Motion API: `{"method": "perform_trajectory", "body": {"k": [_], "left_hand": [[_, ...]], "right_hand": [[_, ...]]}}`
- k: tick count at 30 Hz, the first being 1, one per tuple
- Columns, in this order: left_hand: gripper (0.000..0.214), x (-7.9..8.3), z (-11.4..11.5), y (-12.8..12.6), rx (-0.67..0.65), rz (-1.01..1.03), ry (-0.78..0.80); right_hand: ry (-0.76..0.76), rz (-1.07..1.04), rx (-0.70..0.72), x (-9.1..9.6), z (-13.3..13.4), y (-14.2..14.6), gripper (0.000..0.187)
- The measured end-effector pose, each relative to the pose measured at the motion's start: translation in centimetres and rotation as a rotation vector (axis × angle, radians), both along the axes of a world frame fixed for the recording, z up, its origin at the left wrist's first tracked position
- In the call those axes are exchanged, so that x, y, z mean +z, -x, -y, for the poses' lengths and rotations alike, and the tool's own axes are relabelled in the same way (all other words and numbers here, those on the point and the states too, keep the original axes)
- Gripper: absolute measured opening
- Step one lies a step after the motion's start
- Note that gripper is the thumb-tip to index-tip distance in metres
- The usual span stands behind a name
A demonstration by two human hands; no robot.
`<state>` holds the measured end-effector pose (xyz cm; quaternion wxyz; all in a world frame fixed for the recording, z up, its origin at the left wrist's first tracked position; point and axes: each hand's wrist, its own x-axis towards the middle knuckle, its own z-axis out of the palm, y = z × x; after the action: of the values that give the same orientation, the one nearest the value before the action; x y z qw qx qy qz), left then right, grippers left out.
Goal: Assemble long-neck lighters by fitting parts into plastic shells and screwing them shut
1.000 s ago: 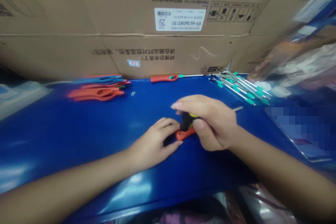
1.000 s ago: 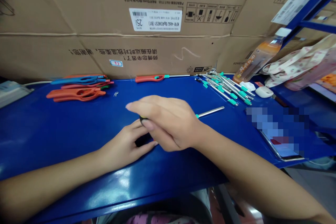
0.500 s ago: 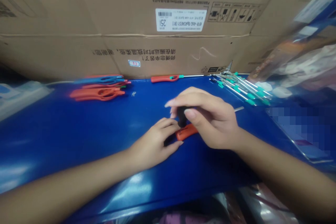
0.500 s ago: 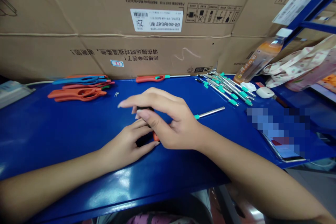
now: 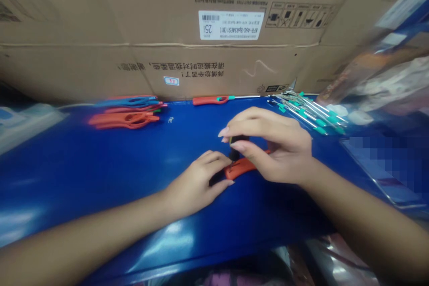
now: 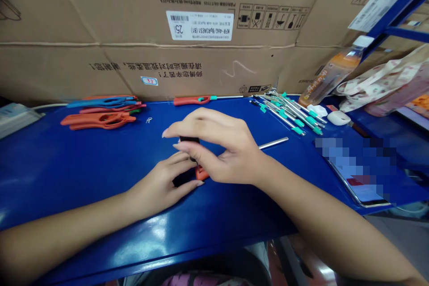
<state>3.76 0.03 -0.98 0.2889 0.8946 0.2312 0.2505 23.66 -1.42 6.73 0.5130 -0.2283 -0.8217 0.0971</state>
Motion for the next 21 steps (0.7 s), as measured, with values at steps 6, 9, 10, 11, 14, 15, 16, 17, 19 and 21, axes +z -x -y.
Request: {"method": "perform_trajectory", "body": {"k": [6, 9, 10, 11, 14, 15, 16, 17, 19, 21], "left_hand": [[0.024, -0.26, -0.09, 0.03, -0.001, -0.005, -0.002], [0.022, -0.23, -0.09, 0.00, 0.016, -0.002, 0.013], [0.022, -0.20, -0.07, 0.00, 0.020, -0.003, 0.012], [0.022, -0.15, -0.05, -0.01, 0.021, -0.006, 0.010], [0.022, -0.03, 0.02, -0.03, 0.022, -0.016, 0.010], [0.021, -0.01, 0.03, -0.04, 0.022, -0.017, 0.011], [0.019, -0.02, 0.04, -0.04, 0.022, -0.012, 0.011], [0.018, -0.04, 0.04, -0.05, 0.020, -0.003, 0.009], [0.018, -0.12, 0.03, -0.07, 0.006, 0.014, 0.003], [0.018, -0.18, 0.03, -0.11, 0.003, 0.026, 0.001]], "right_hand": [[-0.194, 0.125, -0.148, 0.12, 0.50, -0.20, 0.020], [-0.200, 0.153, -0.168, 0.13, 0.60, -0.37, 0.020], [-0.159, 0.163, -0.135, 0.14, 0.59, -0.41, 0.021], [-0.094, 0.170, -0.085, 0.16, 0.57, -0.42, 0.024], [0.121, 0.148, 0.077, 0.21, 0.45, -0.34, 0.038], [0.153, 0.127, 0.102, 0.22, 0.41, -0.29, 0.038], [0.157, 0.109, 0.110, 0.21, 0.37, -0.23, 0.036], [0.142, 0.095, 0.102, 0.20, 0.35, -0.16, 0.032], [0.093, 0.096, 0.067, 0.12, 0.35, 0.00, 0.025], [0.032, 0.112, 0.017, -0.05, 0.42, 0.19, 0.020]]}}
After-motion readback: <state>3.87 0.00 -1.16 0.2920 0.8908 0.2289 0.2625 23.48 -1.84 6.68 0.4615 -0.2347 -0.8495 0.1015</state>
